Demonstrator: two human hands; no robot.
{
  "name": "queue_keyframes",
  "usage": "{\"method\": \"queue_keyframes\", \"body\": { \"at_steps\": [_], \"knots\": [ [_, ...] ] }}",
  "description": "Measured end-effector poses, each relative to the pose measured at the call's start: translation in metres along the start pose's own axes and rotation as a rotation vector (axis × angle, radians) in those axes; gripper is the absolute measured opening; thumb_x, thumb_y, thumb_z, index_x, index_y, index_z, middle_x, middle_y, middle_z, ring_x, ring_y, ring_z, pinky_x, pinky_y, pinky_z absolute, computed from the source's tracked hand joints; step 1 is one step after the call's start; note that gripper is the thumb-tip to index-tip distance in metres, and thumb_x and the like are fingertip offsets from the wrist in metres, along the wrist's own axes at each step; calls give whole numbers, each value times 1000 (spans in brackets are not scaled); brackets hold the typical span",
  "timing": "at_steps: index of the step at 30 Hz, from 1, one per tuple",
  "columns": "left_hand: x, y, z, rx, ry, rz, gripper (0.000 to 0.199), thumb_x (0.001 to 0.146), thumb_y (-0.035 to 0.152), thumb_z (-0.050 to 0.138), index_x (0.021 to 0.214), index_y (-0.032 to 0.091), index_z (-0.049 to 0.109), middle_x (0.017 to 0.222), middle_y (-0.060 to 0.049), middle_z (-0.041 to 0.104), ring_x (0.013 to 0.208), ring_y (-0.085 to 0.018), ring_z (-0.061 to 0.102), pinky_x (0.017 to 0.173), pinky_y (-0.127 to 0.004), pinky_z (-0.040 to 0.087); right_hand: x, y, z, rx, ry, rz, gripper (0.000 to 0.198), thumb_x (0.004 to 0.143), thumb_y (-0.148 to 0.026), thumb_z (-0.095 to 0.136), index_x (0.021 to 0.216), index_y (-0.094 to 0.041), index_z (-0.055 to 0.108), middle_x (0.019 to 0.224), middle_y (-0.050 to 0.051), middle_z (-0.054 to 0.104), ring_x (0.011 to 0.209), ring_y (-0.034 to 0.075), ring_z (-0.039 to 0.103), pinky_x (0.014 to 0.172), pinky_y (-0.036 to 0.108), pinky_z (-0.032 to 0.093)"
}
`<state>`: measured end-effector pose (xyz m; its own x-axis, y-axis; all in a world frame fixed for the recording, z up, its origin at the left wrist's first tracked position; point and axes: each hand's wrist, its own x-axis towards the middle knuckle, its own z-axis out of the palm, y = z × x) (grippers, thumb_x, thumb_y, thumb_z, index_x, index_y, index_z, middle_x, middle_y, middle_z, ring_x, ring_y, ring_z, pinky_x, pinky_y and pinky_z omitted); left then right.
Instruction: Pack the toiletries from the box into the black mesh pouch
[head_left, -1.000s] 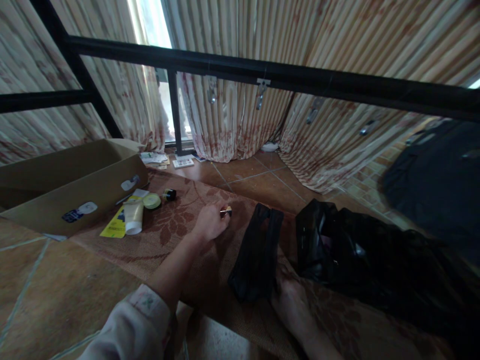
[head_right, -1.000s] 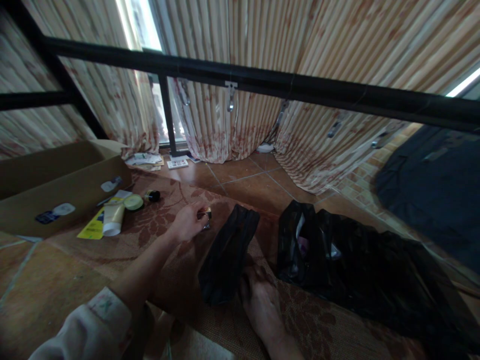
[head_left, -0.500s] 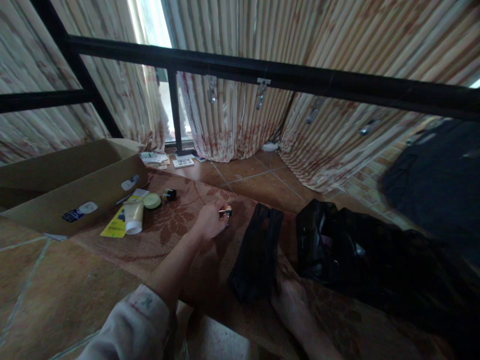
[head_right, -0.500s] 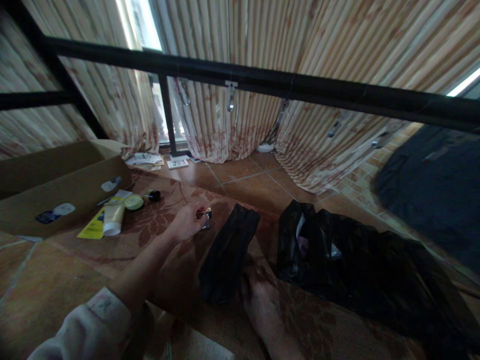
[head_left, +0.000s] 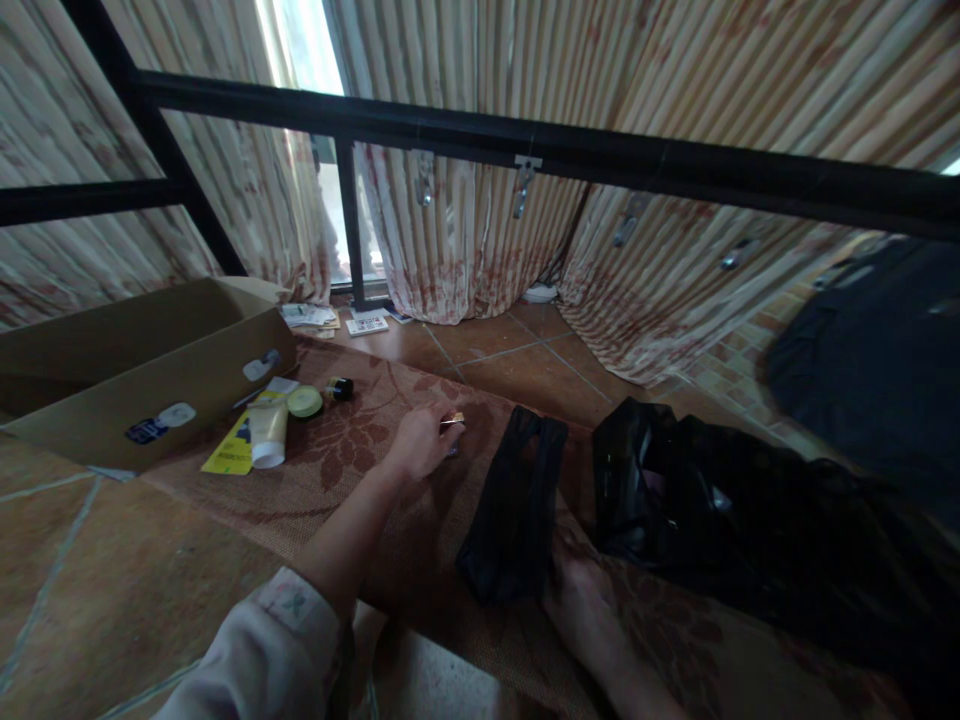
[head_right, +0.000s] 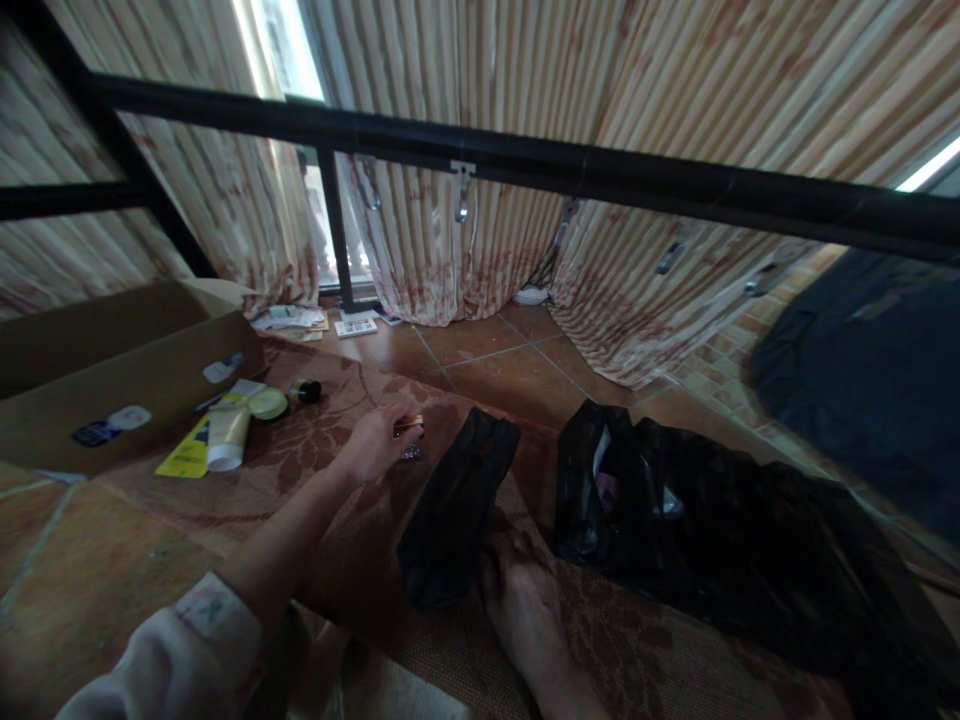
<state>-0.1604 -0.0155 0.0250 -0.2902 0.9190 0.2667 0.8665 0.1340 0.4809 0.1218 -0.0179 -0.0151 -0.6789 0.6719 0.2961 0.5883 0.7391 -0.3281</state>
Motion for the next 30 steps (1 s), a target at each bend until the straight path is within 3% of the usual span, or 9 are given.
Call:
{"method": "queue_keyframes", "body": {
  "at_steps": [10,18,25,30],
  "knots": [
    [-1,2,-3,-15,-10,2,9,82,23,53,84,19,62,83,-5,65,78,-18,59,74,-30,44,0,1,-1,39,-8,-12,36,82,-10,44,111,-22,62,97,6,68,97,21,63,96,37,47],
    [-1,6,-6,-24,-22,-10,13,78,19,53,86,18,62,83,-5,65,76,-18,59,74,-29,44,0,0,0,70,-52,47,27,81,-7,42,90,-21,63,92,5,66,89,19,64,91,34,49],
    [-2,11,-8,-28,-16,-22,9,76,18,51,79,19,59,78,-3,64,72,-17,57,67,-27,40,0,1,0,33,-26,16,31,81,-9,44,102,-22,64,93,6,67,89,20,64,88,34,50],
    [-2,14,-9,-44,-17,-45,8,73,16,51,74,19,59,76,-3,64,72,-17,57,65,-27,40,1,-1,-1,34,-34,22,28,81,-7,44,94,-21,64,95,6,67,90,20,63,91,35,49]
  ]
}}
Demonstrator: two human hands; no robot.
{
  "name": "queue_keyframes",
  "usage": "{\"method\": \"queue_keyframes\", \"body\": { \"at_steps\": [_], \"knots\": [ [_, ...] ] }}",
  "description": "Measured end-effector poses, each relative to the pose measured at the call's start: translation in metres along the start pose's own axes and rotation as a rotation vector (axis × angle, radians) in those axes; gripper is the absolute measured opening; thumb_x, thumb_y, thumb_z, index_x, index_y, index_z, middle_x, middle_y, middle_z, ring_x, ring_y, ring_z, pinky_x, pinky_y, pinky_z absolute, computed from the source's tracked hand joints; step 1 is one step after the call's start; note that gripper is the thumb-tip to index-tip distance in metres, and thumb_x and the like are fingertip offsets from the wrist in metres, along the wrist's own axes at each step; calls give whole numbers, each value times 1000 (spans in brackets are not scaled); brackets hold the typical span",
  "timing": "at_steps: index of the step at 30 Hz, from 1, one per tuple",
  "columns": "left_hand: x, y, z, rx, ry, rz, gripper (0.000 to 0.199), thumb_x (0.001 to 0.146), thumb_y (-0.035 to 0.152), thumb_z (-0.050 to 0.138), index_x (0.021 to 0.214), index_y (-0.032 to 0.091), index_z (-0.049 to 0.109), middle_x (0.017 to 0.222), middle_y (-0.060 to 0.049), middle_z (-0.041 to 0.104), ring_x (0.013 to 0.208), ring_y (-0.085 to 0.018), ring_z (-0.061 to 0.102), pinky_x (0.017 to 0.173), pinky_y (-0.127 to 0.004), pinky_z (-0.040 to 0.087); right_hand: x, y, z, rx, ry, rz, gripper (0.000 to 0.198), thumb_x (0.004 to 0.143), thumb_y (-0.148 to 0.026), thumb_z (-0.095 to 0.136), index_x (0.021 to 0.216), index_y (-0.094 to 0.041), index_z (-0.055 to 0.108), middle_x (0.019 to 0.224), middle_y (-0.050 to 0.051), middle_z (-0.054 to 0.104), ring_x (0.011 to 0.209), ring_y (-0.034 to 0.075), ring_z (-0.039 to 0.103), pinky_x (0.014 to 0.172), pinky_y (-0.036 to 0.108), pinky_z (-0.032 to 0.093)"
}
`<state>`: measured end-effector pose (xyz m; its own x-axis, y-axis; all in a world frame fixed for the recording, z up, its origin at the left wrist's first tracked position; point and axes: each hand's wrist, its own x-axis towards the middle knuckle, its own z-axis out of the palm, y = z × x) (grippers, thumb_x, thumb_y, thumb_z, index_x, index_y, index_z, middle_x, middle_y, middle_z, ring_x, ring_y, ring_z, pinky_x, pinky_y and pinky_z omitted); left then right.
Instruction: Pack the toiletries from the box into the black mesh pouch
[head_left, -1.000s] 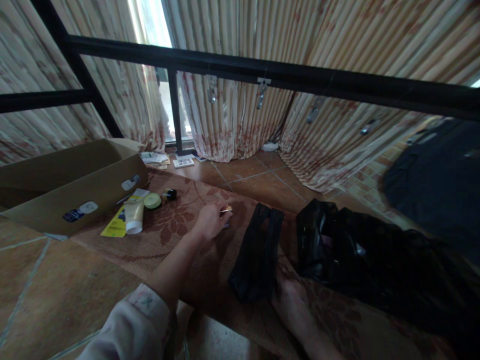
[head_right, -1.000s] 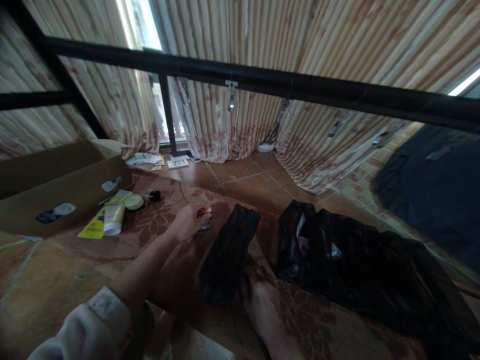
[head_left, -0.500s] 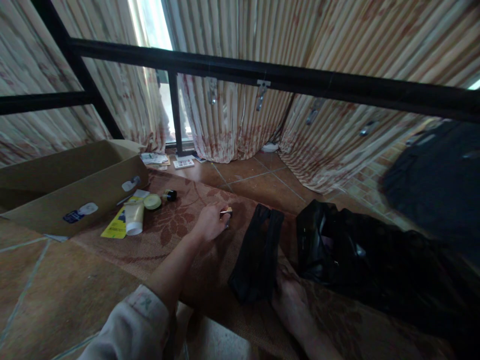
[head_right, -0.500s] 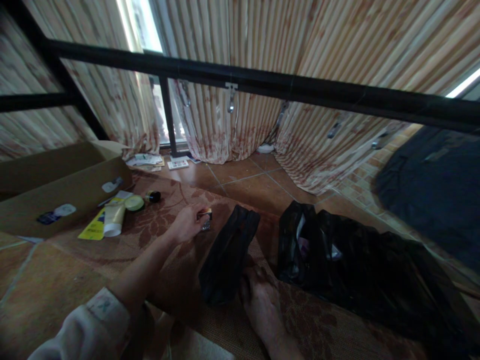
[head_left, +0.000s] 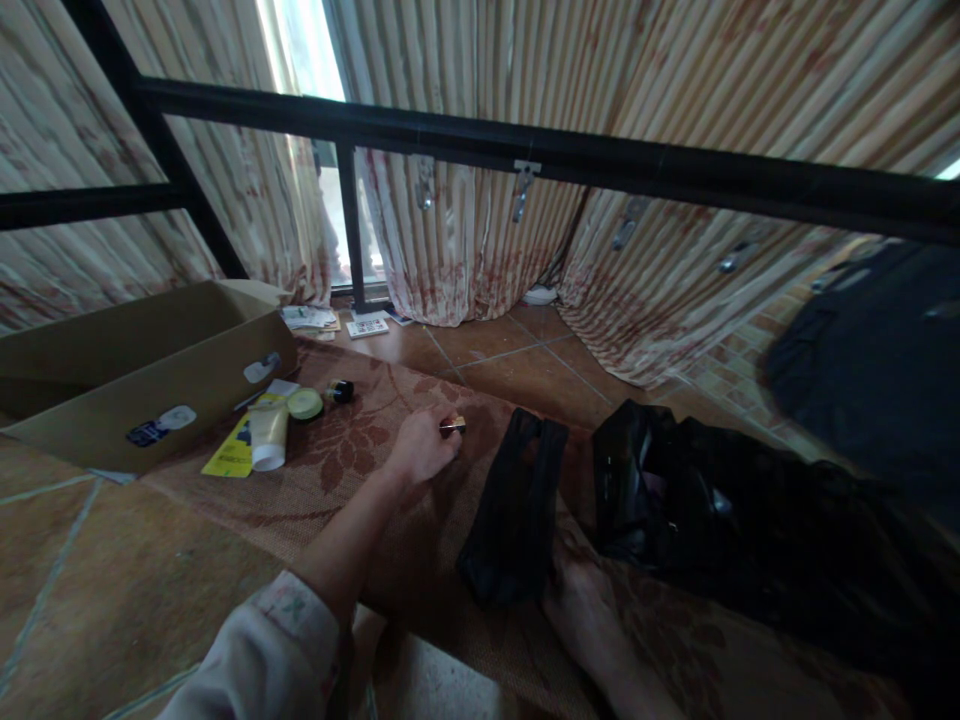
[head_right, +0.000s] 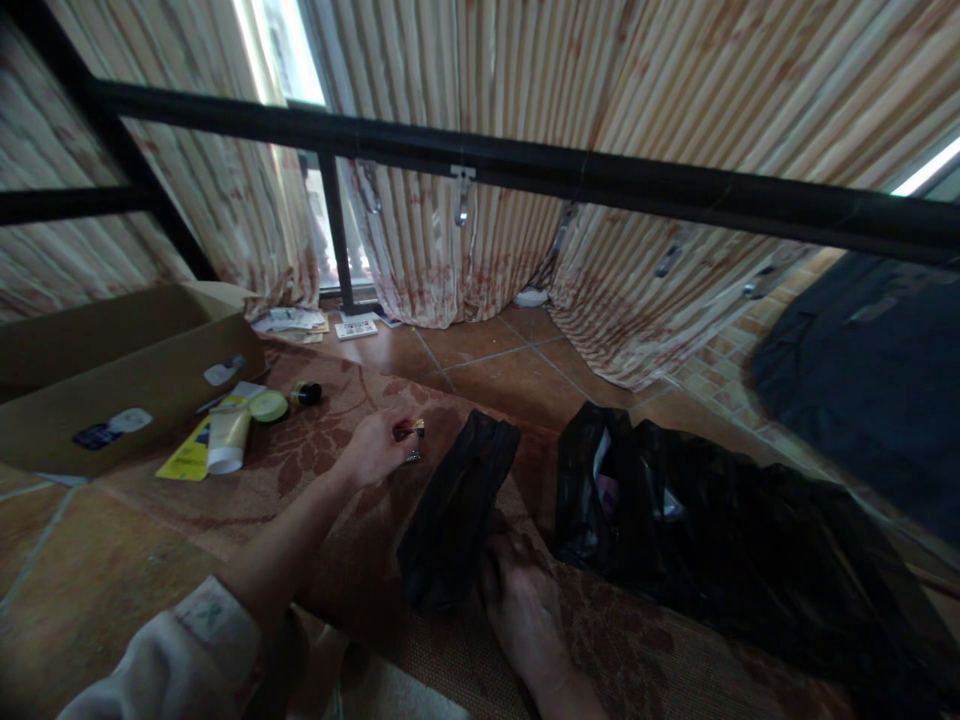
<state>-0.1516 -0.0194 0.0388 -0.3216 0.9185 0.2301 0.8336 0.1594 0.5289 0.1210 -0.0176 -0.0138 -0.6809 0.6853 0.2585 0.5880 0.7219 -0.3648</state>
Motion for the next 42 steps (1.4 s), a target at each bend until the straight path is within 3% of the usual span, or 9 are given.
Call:
{"method": "queue_keyframes", "body": {
  "at_steps": [17,25,35,42],
  "knots": [
    [0,2,2,-89,-16,-101,15,67,16,54,77,20,64,74,-1,65,72,-17,58,64,-26,41,0,0,1,-9,7,9,29,81,-7,43,94,-21,65,95,6,67,83,19,64,90,36,48],
    [0,4,-1,-83,-31,-109,13,66,14,53,73,20,62,72,-1,64,71,-17,58,62,-26,41,0,-2,-1,3,3,6,30,80,-5,42,96,-21,63,102,7,66,94,20,62,94,36,48],
    [1,-3,-4,-89,-43,7,9,70,14,51,70,18,59,66,0,60,64,-15,56,58,-25,37,-1,2,3,2,0,-6,32,79,-5,42,96,-21,63,100,7,67,92,20,63,94,37,48],
    [3,-8,-3,-103,-55,43,11,72,13,53,76,18,62,72,-1,63,68,-15,58,62,-25,39,0,-1,1,-13,0,-4,30,81,-6,41,95,-20,64,102,7,67,94,20,62,95,37,47]
  ]
}}
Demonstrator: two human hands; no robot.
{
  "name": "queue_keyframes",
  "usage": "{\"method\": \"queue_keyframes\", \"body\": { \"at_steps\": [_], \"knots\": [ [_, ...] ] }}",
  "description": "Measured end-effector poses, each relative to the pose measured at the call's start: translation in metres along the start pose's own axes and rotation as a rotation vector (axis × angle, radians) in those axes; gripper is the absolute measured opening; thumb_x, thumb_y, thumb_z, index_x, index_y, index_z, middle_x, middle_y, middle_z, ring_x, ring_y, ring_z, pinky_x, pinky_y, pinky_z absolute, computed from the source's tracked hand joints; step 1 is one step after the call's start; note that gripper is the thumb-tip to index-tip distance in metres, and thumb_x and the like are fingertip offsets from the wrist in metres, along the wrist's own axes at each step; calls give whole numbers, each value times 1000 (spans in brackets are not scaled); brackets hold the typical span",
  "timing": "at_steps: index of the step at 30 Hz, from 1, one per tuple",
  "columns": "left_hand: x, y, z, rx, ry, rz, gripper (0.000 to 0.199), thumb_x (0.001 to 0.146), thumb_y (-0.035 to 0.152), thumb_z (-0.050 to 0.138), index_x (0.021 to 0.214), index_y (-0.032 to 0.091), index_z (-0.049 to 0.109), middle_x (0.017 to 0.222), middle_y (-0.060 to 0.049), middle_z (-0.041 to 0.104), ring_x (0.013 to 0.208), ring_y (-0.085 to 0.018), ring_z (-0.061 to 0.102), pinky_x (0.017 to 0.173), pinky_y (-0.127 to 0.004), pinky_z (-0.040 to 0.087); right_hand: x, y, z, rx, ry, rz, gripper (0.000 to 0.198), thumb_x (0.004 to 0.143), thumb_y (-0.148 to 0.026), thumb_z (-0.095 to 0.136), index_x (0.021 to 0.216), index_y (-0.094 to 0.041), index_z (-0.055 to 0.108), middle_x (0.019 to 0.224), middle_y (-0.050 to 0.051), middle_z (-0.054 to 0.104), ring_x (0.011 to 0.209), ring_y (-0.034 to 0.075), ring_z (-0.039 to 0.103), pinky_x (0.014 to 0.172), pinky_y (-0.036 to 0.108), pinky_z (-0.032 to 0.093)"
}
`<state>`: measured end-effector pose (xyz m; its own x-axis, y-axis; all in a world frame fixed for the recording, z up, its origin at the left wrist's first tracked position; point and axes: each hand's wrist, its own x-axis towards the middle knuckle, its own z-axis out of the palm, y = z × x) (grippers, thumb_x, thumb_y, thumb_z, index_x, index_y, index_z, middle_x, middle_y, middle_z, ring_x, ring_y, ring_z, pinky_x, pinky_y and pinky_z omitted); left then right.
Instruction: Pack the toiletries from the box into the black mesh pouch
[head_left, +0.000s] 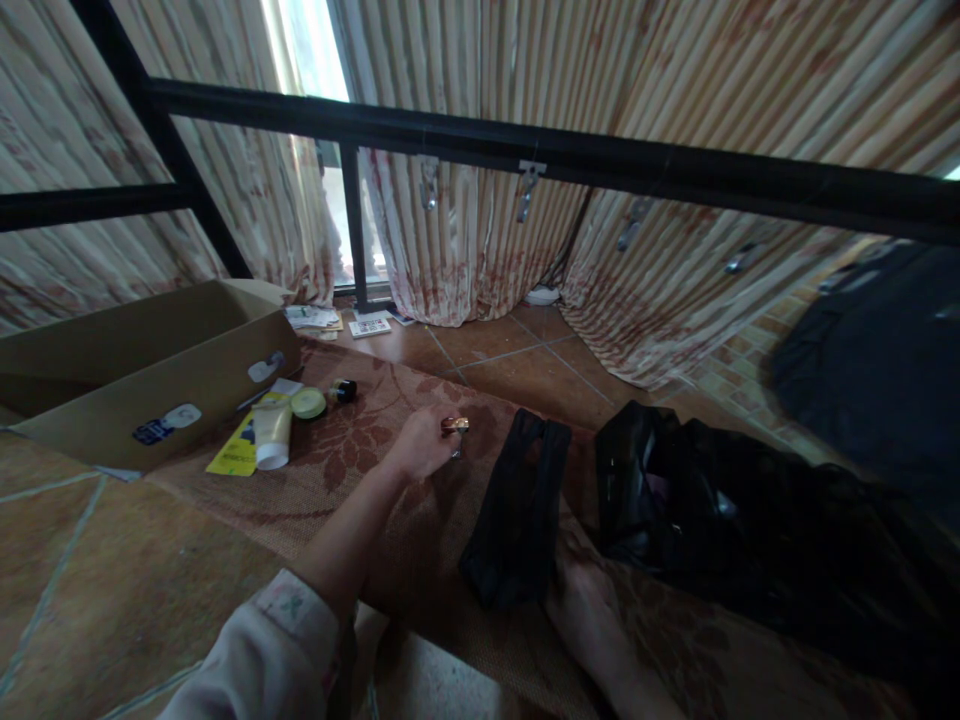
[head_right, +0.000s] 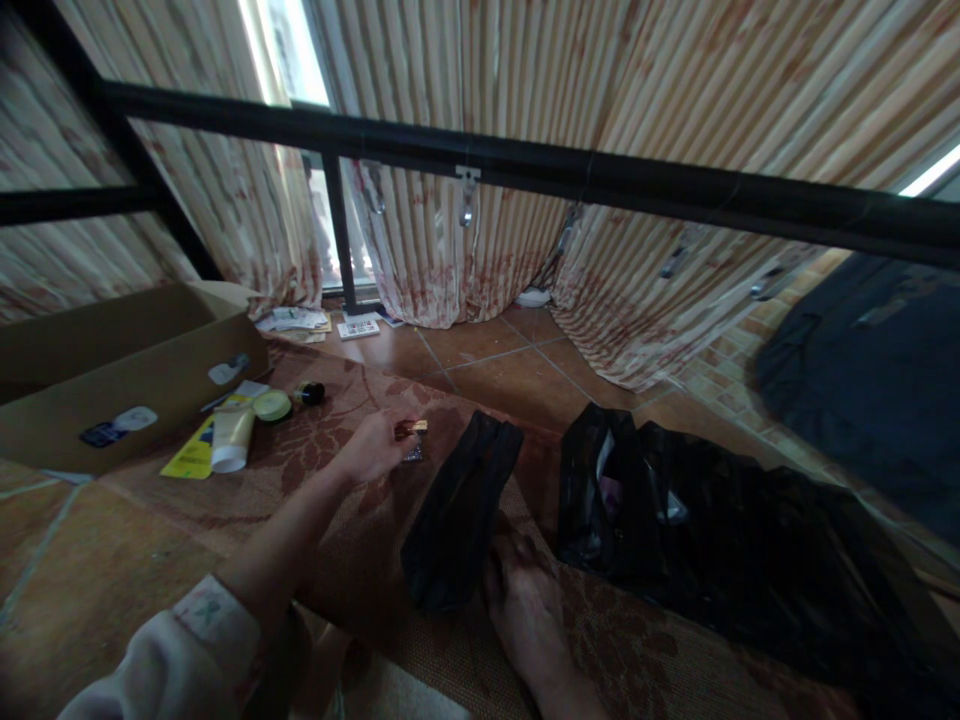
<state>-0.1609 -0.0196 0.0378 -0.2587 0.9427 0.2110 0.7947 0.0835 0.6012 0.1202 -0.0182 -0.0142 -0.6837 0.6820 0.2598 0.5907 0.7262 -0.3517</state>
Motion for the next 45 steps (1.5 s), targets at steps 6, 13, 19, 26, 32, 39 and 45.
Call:
{"method": "queue_keyframes", "body": {
  "at_steps": [6,13,19,26,32,39,45],
  "knots": [
    [-1,-2,0,-32,-11,28,9,74,14,53,77,16,61,72,-1,63,67,-14,56,61,-23,38,-1,1,1,28,-7,14,28,81,-8,44,96,-20,63,102,8,66,97,21,62,97,38,46],
    [0,0,-1,-71,-32,10,10,72,11,52,74,16,60,68,0,60,64,-13,54,61,-23,36,-1,4,5,41,-20,24,28,79,-7,42,93,-21,62,102,7,66,96,21,62,90,35,49],
    [0,0,-3,-69,-28,16,7,72,14,53,74,17,60,67,1,59,65,-13,54,61,-23,36,-1,2,3,34,-32,49,28,80,-8,42,94,-20,62,101,8,66,92,21,62,89,36,49],
    [-1,-2,-2,-97,-10,61,8,72,13,52,72,17,58,66,1,58,64,-13,53,61,-24,36,0,-2,-1,19,-10,29,29,81,-7,40,94,-21,63,103,8,66,95,22,61,94,37,46],
    [-1,0,-4,-106,-28,49,9,72,12,51,71,17,58,65,1,58,61,-13,52,59,-23,36,0,2,2,14,-9,24,28,81,-8,42,92,-22,63,93,6,67,89,21,63,96,38,45],
    [-1,-1,-3,-72,-37,24,12,70,9,52,74,17,60,69,0,61,66,-14,55,63,-24,39,-1,1,1,-4,-12,30,28,81,-8,43,94,-22,63,98,6,68,93,20,63,92,35,47],
    [-2,-1,-4,21,-51,29,22,70,10,51,86,18,64,81,-3,66,75,-16,59,68,-25,42,-1,0,0,-11,14,6,27,82,-9,45,94,-23,64,98,5,68,96,19,62,91,34,47]
  ]
}}
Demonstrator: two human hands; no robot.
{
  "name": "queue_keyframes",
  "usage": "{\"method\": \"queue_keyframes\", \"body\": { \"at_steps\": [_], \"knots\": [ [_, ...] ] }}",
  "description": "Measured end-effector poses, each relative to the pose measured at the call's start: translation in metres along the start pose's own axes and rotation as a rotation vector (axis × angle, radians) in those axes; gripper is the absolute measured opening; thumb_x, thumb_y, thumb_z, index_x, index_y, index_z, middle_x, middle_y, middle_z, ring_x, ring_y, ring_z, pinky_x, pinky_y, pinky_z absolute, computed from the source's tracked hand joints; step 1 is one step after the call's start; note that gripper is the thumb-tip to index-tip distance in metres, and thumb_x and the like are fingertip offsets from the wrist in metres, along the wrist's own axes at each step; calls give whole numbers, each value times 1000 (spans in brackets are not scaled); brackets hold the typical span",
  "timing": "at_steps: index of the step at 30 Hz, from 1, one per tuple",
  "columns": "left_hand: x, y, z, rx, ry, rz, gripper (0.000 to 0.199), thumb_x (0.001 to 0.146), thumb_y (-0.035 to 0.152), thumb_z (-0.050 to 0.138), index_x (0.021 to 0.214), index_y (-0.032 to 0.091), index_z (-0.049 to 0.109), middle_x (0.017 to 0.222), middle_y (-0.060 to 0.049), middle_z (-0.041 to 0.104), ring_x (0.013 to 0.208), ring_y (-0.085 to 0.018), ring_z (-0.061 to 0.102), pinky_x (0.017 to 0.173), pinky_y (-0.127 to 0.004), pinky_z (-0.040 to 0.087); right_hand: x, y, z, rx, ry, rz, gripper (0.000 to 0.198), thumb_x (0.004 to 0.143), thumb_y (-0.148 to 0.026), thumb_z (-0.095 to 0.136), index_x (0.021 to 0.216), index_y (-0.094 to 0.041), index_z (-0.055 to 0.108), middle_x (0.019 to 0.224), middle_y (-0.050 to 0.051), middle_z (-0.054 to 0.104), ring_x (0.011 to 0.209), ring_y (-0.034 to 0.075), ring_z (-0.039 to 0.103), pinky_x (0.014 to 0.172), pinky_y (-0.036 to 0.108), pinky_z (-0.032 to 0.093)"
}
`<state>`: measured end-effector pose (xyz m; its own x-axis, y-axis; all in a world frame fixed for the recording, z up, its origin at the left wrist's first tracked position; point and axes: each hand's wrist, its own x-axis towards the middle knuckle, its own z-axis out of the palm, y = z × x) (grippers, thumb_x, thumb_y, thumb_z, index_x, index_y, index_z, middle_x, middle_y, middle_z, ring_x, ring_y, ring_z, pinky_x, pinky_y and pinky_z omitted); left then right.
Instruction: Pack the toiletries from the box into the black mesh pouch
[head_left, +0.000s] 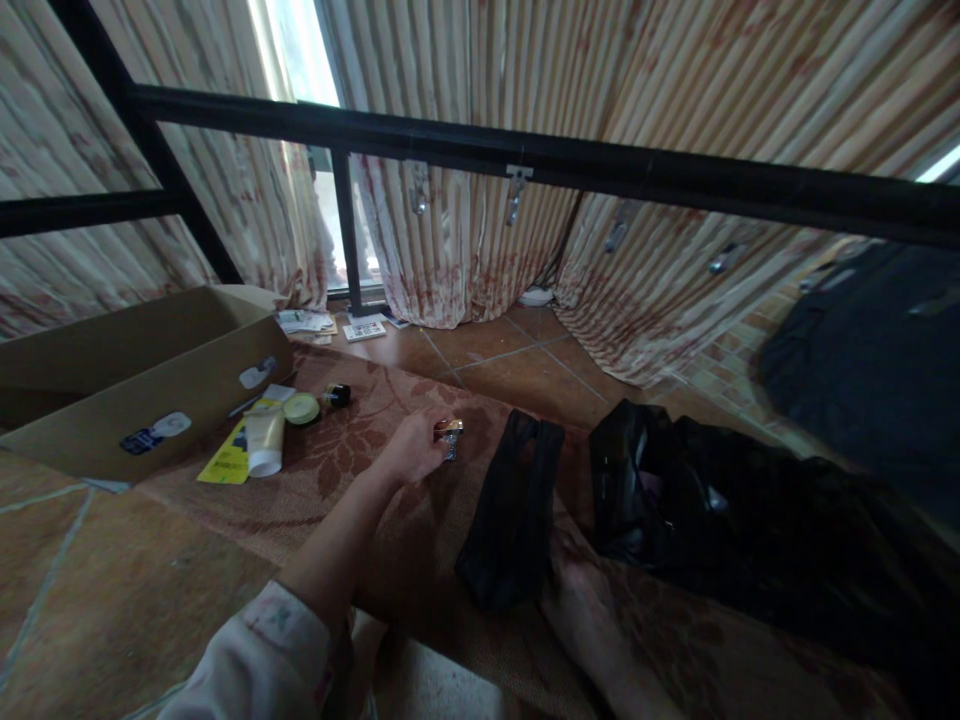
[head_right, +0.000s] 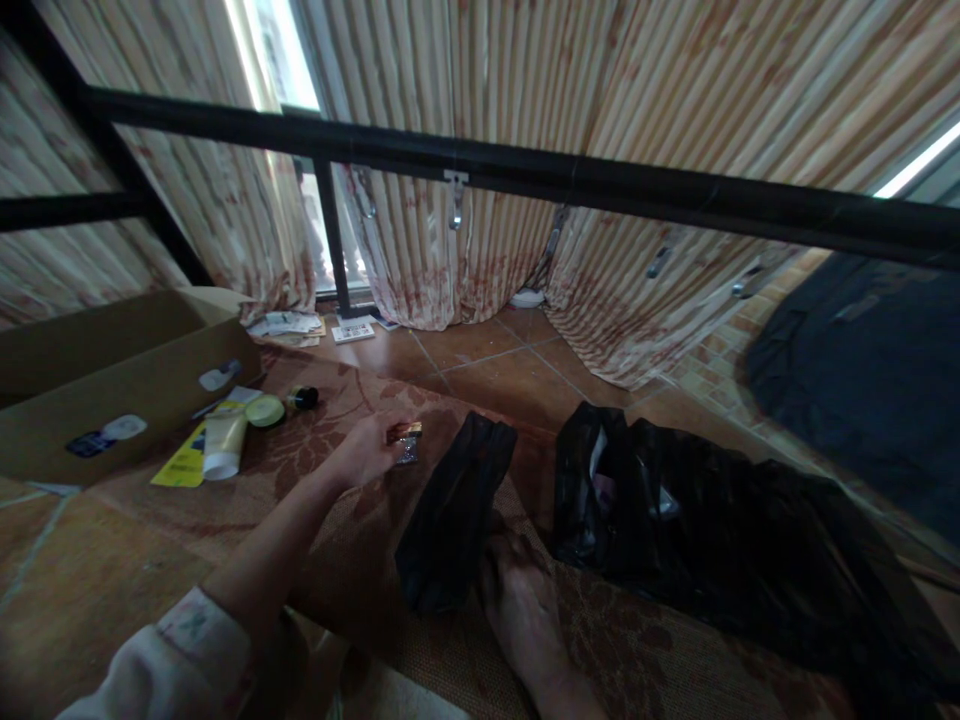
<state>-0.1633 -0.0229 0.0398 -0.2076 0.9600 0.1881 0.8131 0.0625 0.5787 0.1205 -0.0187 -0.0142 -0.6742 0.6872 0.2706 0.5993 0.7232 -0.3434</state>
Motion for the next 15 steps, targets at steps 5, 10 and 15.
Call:
{"method": "queue_keyframes", "body": {
  "at_steps": [5,10,15],
  "knots": [
    [-5,-3,-6,244,-27,-176,21,72,31,61,90,21,65,79,-4,67,74,-20,61,63,-25,39,0,-2,0,45,-3,19,26,81,-6,43,91,-21,62,107,7,66,99,20,61,90,33,48],
    [-3,2,-19,46,86,-225,25,73,42,59,68,17,60,56,0,57,55,-15,54,52,-22,34,2,-3,-1,36,-44,91,20,82,-9,46,89,-20,62,108,8,65,99,22,61,88,35,47],
    [1,40,-34,-799,142,-263,34,75,46,57,88,15,60,74,-2,63,61,-14,57,53,-24,44,5,-7,-5,20,-97,142,18,86,-16,46,92,-20,63,98,6,66,90,21,62,81,33,47]
  ]
}}
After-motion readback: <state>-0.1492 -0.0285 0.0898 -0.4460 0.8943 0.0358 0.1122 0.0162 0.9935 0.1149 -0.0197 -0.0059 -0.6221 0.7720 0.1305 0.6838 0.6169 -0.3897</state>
